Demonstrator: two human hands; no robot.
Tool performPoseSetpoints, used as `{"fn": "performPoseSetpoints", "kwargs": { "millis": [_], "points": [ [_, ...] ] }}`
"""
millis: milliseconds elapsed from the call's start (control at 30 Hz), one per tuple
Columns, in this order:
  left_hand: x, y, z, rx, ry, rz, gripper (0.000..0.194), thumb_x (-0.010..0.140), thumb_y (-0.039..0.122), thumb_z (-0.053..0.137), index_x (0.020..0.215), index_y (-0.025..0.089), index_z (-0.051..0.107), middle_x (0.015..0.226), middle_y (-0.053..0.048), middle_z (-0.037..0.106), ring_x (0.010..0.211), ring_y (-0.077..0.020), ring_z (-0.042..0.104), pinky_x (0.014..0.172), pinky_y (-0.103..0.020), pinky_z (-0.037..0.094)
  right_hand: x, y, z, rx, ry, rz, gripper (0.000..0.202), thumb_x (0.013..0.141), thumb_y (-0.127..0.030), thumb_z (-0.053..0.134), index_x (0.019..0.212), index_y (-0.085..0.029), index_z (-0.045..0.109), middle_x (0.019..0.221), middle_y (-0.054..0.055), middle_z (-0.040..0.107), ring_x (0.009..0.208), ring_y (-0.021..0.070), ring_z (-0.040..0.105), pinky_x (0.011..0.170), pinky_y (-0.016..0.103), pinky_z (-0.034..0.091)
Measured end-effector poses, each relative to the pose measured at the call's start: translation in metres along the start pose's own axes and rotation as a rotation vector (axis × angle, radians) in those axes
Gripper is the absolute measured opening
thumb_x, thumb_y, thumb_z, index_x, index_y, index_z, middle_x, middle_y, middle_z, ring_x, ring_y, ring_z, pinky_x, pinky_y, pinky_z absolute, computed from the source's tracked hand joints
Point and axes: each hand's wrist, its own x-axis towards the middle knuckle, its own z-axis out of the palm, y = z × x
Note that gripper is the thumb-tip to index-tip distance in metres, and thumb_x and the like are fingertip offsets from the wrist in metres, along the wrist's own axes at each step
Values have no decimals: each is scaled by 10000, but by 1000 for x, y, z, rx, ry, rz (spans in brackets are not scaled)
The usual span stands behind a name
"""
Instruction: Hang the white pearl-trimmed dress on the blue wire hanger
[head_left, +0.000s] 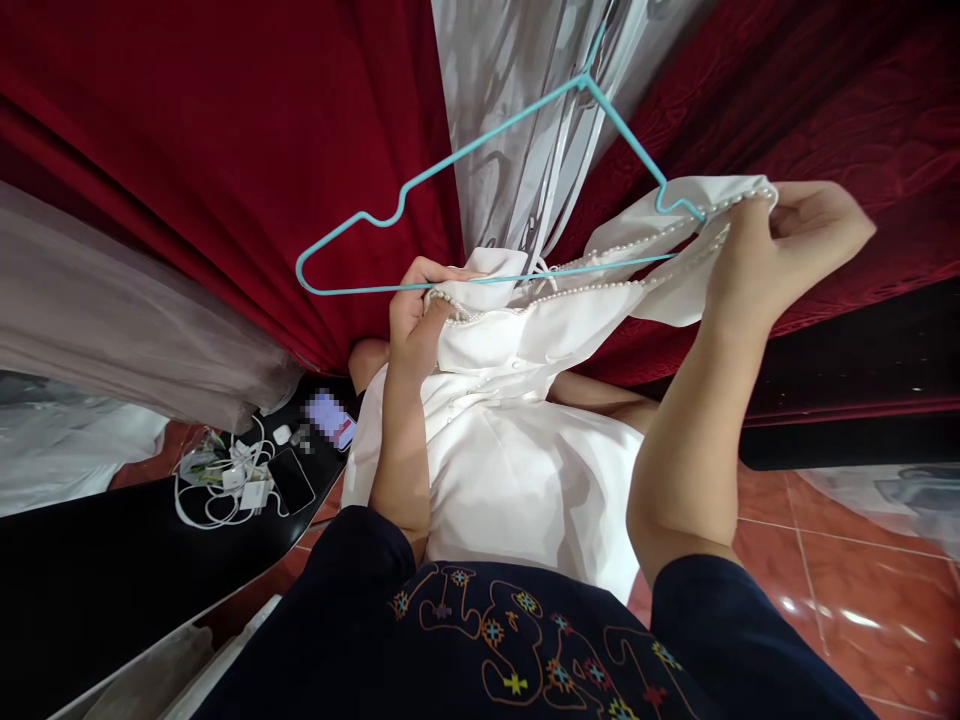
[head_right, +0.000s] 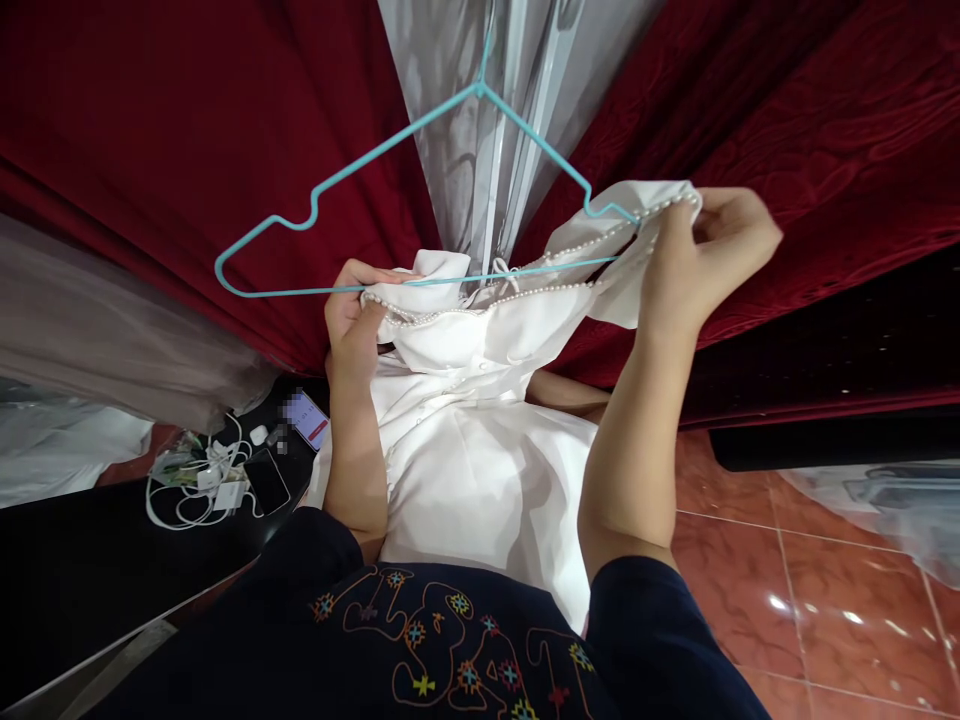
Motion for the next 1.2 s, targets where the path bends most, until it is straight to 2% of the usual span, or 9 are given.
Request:
{"fn": "performPoseSetpoints", "kwargs": {
  "millis": [100,233,333,467,533,667,833,1000,1200],
  "points": [
    [0,-4,2,-1,-2,11,408,910,651,742,944,247,701,893,-45,755,1000,-276,776,988,-445,586,-13,20,-9,-80,117,-27,105,886,-86,627,811,-151,658,793,45,618,735,152,591,717,310,427],
    [-1,-11,6,-1,21,-7,418,903,663,743,918,251,677,912,-47,750,1001,-271,774,991,-447,589,-48,21,-22,-59,64,-62,123,952,-274,622,868,-200,672,798,70,630,701,183,558,695,348,400],
    [-2,-13,9,13,37,-28,401,912,644,743,908,252,661,923,-41,757,974,-257,774,968,-432,592,-73,-4,-32,-9,-127,-51,203,958,-393,652,922,-210,734,812,80,683,706,180,589,677,347,429],
    [-4,-15,12,-20,62,-45,291,951,542,742,949,259,678,924,-25,765,979,-245,773,976,-422,593,-89,-57,-40,24,-605,-205,237,988,-419,636,1034,-247,792,966,65,774,866,191,709,817,350,555],
    [-4,-16,14,-51,60,-40,246,960,499,745,961,261,682,914,-16,763,971,-240,776,980,-420,597,-92,-79,-37,52,-669,-221,291,999,-443,619,1173,-264,769,1084,65,782,919,193,728,846,349,588],
    [-6,-16,16,-63,37,-44,240,971,494,727,950,259,684,941,-18,774,981,-242,779,955,-410,608,-97,-99,-19,101,-699,-152,448,1022,-516,571,1403,-292,645,1316,72,733,1029,197,739,879,341,609],
    [-4,-18,6,-33,27,-106,195,954,457,741,969,262,735,979,-24,781,983,-226,761,928,-367,594,-112,-94,-2,134,-630,-106,385,1075,-511,459,1192,-246,713,1066,36,759,879,137,712,809,285,572],
    [-2,-23,-27,198,15,-61,258,857,470,832,977,244,803,1031,-52,746,984,-214,705,896,-317,547,-115,-90,-1,137,-552,-97,343,1063,-495,496,1090,-234,718,914,12,716,749,107,631,725,259,518],
    [-5,-22,-70,351,250,5,300,819,469,863,941,224,742,905,-9,706,832,-162,653,784,-299,494,-106,-88,-5,95,-509,-84,335,1033,-519,526,982,-235,695,793,-1,621,658,107,520,640,265,456]
  ]
}}
